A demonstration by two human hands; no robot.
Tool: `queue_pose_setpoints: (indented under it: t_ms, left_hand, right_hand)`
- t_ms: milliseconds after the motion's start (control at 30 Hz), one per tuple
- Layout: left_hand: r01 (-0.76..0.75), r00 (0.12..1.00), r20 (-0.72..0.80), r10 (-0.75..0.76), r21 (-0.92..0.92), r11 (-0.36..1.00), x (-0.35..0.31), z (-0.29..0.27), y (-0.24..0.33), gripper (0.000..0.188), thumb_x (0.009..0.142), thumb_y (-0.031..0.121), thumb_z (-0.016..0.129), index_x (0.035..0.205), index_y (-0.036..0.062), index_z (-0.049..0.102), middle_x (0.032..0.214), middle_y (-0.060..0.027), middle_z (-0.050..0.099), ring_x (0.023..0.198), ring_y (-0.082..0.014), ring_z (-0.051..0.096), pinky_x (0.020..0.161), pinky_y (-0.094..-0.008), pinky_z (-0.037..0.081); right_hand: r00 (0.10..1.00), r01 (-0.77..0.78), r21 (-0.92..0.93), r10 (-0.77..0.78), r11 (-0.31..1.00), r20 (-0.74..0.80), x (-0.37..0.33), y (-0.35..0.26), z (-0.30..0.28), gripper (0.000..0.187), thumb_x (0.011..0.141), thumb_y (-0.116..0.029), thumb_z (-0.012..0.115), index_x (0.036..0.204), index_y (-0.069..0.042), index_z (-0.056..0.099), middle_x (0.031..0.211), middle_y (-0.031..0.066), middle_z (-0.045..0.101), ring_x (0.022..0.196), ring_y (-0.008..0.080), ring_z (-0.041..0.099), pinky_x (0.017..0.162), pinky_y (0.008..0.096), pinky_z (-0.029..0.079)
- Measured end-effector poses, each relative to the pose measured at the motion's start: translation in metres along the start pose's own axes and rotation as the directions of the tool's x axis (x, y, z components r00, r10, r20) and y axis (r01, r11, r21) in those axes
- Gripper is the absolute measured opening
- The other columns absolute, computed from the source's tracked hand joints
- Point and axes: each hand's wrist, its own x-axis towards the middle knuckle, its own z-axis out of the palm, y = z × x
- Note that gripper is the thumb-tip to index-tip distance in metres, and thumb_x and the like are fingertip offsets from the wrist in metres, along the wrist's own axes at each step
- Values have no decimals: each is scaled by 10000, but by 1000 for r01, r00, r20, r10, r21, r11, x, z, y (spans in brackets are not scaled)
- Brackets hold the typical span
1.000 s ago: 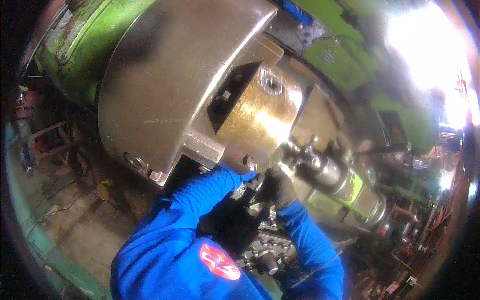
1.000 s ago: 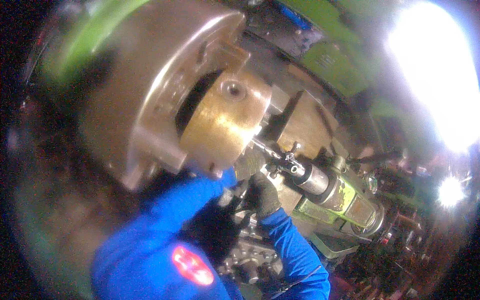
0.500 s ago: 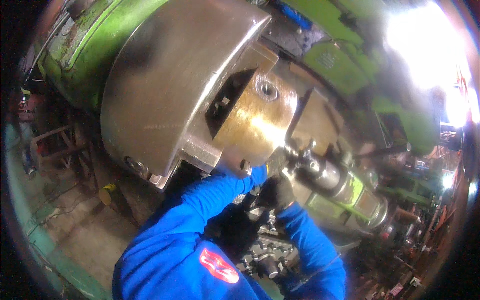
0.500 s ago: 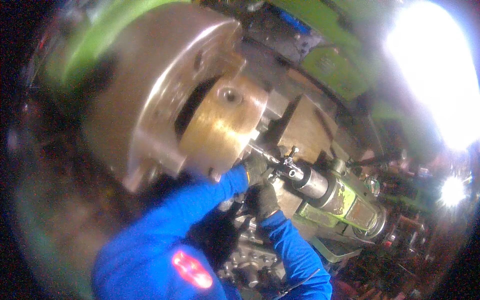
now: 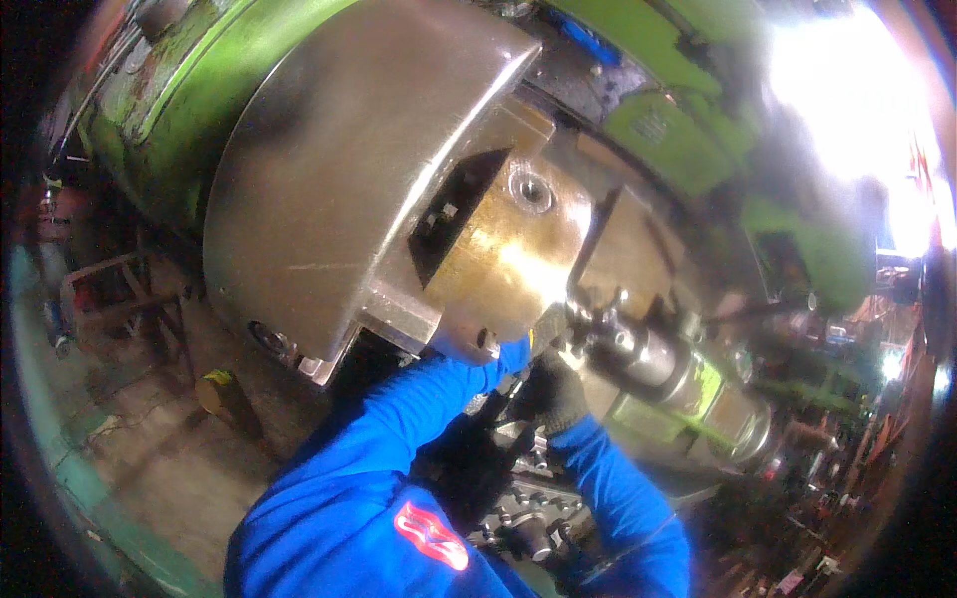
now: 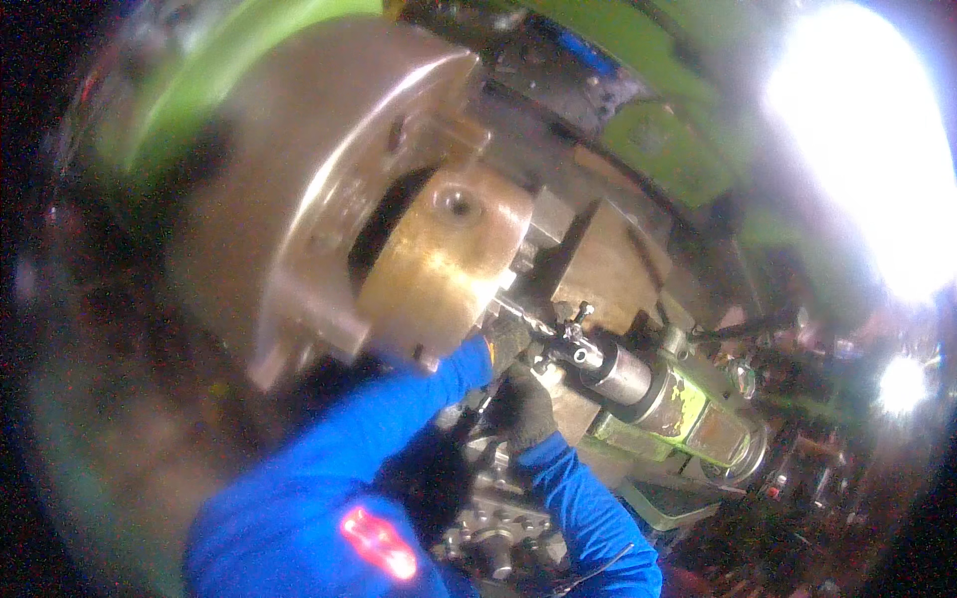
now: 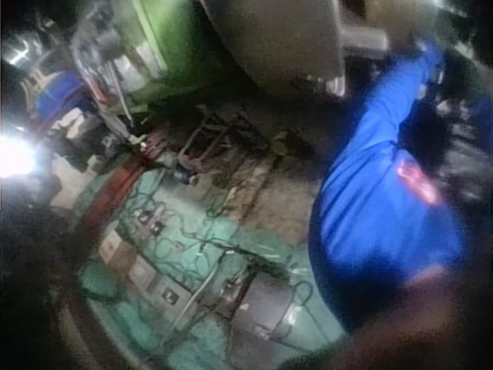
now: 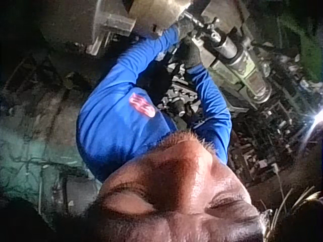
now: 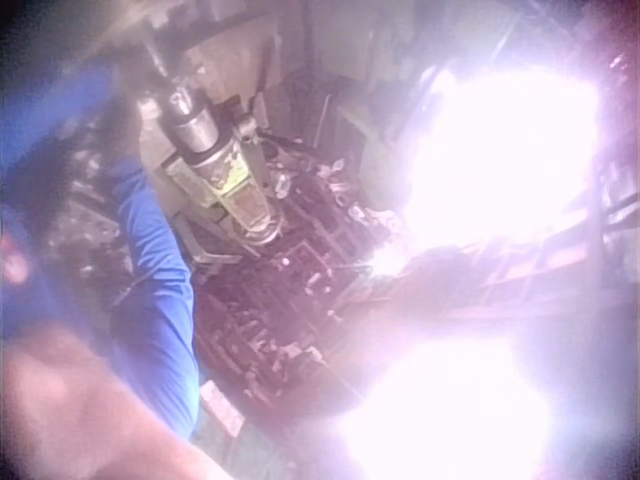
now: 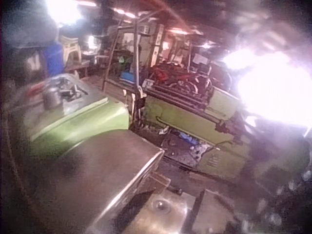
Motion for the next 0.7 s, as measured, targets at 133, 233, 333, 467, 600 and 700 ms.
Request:
queue_pose_setpoints:
  t_ms: [133, 233, 333, 467, 600, 700]
  left_hand:
    - [-6, 1000, 0, 6, 1, 1000, 4, 6, 3, 201, 981, 147, 584, 1127, 50, 681, 1110, -172, 681, 1035, -305, 658, 898, -425, 518]
    - [-6, 1000, -2, 6, 8, 1000, 7, 6, 2, 201, 981, 148, 583, 1126, 50, 681, 1110, -172, 681, 1036, -305, 658, 898, -425, 518]
    - [-5, 1000, 5, 5, 16, 1000, 7, 9, 0, 201, 981, 150, 583, 1125, 50, 682, 1111, -172, 682, 1037, -305, 658, 898, -425, 518]
    - [2, 1000, 6, -2, 16, 1000, 6, 11, -1, 201, 981, 152, 583, 1123, 50, 683, 1111, -172, 682, 1038, -305, 658, 898, -425, 518]
    - [3, 1000, 4, -3, 11, 1000, 6, 14, -6, 202, 981, 154, 582, 1121, 50, 684, 1112, -172, 683, 1039, -306, 658, 898, -425, 518]
    - [0, 1000, 4, 0, 4, 1000, 5, 17, -6, 202, 981, 155, 582, 1120, 50, 684, 1112, -172, 684, 1040, -306, 658, 898, -424, 519]
  right_hand:
    - [995, -11, 274, 39, 962, -96, -5, -5, 0, 150, 826, -218, 726, 858, -73, 704, 703, 87, 676, 691, 259, 669, 668, 416, 546]
    - [993, -84, 574, 119, 814, -22, -7, 19, 18, 177, 815, -236, 726, 887, -74, 731, 729, 93, 705, 690, 262, 668, 690, 412, 556]
    - [822, -339, 939, 469, -56, 324, 0, 16, 32, 199, 786, -281, 736, 769, -82, 734, 702, 99, 704, 683, 285, 662, 679, 419, 537]
    - [964, -175, 661, 262, 729, -34, -2, 34, 36, 236, 757, -279, 719, 618, -88, 717, 669, 115, 695, 685, 325, 659, 686, 435, 519]
    - [999, 42, 308, -51, 950, 19, -11, 60, 44, 144, 733, -211, 724, 720, -68, 711, 723, 124, 700, 723, 310, 661, 721, 426, 525]
    - [997, -60, 485, 34, 873, 63, -15, 70, 53, 328, 697, -71, 785, 1004, -20, 680, 889, 111, 726, 841, 231, 677, 765, 382, 561]
